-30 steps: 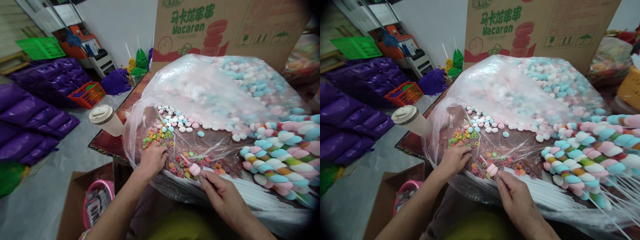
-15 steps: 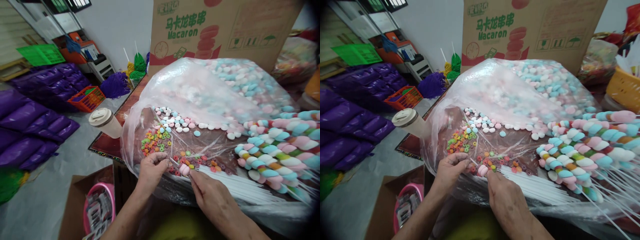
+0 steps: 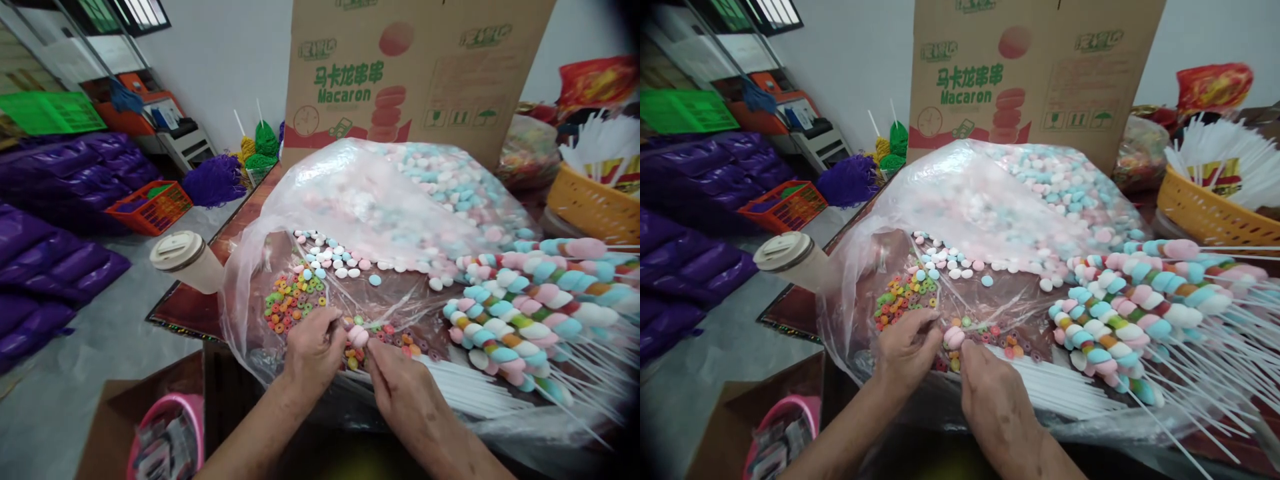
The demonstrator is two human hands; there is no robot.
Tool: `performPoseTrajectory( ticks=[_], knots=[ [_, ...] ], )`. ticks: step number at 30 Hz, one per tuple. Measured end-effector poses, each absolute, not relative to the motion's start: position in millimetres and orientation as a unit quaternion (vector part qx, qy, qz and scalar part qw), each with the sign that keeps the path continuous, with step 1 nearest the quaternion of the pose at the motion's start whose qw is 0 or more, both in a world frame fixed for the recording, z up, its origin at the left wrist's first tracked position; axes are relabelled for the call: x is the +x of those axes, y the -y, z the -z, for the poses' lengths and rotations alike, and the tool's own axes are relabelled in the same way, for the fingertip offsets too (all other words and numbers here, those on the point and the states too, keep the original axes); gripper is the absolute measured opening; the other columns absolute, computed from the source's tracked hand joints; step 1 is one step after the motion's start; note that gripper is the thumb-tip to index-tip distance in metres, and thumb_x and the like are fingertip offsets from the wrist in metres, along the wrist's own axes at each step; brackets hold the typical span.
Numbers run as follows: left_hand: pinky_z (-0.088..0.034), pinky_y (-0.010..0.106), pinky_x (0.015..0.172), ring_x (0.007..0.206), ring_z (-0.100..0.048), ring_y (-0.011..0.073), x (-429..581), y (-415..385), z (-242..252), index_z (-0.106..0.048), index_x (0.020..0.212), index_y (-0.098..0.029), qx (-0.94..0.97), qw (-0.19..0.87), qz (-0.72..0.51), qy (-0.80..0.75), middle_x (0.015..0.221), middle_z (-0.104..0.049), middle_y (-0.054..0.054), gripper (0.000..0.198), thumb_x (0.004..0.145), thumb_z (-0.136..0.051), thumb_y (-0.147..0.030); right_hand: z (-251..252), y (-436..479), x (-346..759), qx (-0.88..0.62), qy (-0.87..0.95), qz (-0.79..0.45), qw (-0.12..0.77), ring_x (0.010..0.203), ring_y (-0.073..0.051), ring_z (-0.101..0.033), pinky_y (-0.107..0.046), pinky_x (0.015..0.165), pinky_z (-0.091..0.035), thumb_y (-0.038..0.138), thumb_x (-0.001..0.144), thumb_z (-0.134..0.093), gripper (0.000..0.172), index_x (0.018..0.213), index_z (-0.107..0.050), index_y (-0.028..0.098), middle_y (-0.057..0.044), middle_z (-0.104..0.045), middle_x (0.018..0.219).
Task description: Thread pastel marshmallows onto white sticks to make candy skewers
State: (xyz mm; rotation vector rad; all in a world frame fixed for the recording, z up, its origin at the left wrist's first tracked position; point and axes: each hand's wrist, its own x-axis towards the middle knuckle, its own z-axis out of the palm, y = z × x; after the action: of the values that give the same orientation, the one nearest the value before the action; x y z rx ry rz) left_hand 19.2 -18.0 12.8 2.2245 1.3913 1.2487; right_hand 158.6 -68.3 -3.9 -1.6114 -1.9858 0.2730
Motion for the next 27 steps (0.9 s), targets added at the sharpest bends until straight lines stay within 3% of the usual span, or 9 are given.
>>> performPoseTrajectory(
  ticks=[5,9,14,21,23,27],
  knots=[
    [-0.046,0.021,0.060,0.062,-0.057,0.0117,24.3,5.9,-10.7,-0.061,0.075,-0.017,0.804,0.164,-0.398,-0.409,0.067,-0.063,0.002,0.016,0.074,-0.046,-0.010,-4.4,54.5,164.8,-0.598,0.733,-0.120,0.303,0.058,-0.016,-0.057,-0.026,0.056,-0.040,0.017,0.086,-0.031,0.026,0.077,-0.056,0.017,-0.005,-0.061,0.064],
    [-0.045,0.019,0.058,0.060,-0.058,0.0112,27.4,-37.2,-18.2,-0.062,0.094,-0.019,0.812,0.263,-0.303,-0.424,0.069,-0.066,-0.001,0.024,0.075,-0.049,-0.014,-4.5,16.9,194.3,-0.672,0.664,-0.127,0.304,0.054,-0.014,-0.052,-0.023,0.052,-0.037,0.025,0.081,-0.040,0.022,0.074,-0.059,0.017,-0.001,-0.058,0.060],
    [-0.042,0.024,0.062,0.065,-0.059,0.0157,59.6,-92.0,-15.5,-0.064,0.063,-0.014,0.797,0.166,-0.252,-0.523,0.063,-0.061,0.003,0.016,0.070,-0.050,-0.011,3.5,-40.9,210.2,-0.741,0.610,-0.120,0.255,0.055,-0.014,-0.050,-0.023,0.052,-0.032,0.029,0.079,-0.043,0.022,0.071,-0.060,0.017,-0.003,-0.059,0.059],
    [-0.038,0.022,0.054,0.057,-0.053,0.0135,54.5,-86.9,1.8,-0.057,0.054,-0.016,0.789,0.186,-0.267,-0.521,0.061,-0.057,0.000,0.006,0.058,-0.058,-0.013,4.1,-33.2,204.4,-0.711,0.638,-0.161,0.250,0.059,-0.013,-0.050,-0.023,0.055,-0.033,0.021,0.076,-0.046,0.014,0.080,-0.058,0.016,-0.003,-0.059,0.067],
    [-0.035,0.020,0.049,0.051,-0.047,0.0110,43.1,-73.9,-0.7,-0.052,0.052,-0.017,0.755,0.227,-0.300,-0.538,0.052,-0.050,-0.004,0.008,0.059,-0.057,-0.016,-7.7,-17.9,205.6,-0.680,0.621,-0.244,0.304,0.053,-0.010,-0.045,-0.022,0.051,-0.033,0.029,0.079,-0.045,0.017,0.084,-0.055,0.016,0.000,-0.056,0.066],
    [-0.030,0.017,0.044,0.045,-0.038,0.0063,37.0,-38.4,-9.0,-0.042,0.053,-0.018,0.625,0.385,-0.409,-0.542,0.048,-0.040,-0.008,0.015,0.059,-0.055,-0.017,-27.9,9.3,194.0,-0.506,0.465,-0.574,0.445,0.037,-0.002,-0.024,-0.018,0.036,-0.019,0.041,0.078,-0.051,0.027,0.089,-0.049,0.017,0.004,-0.051,0.066]
  ],
)
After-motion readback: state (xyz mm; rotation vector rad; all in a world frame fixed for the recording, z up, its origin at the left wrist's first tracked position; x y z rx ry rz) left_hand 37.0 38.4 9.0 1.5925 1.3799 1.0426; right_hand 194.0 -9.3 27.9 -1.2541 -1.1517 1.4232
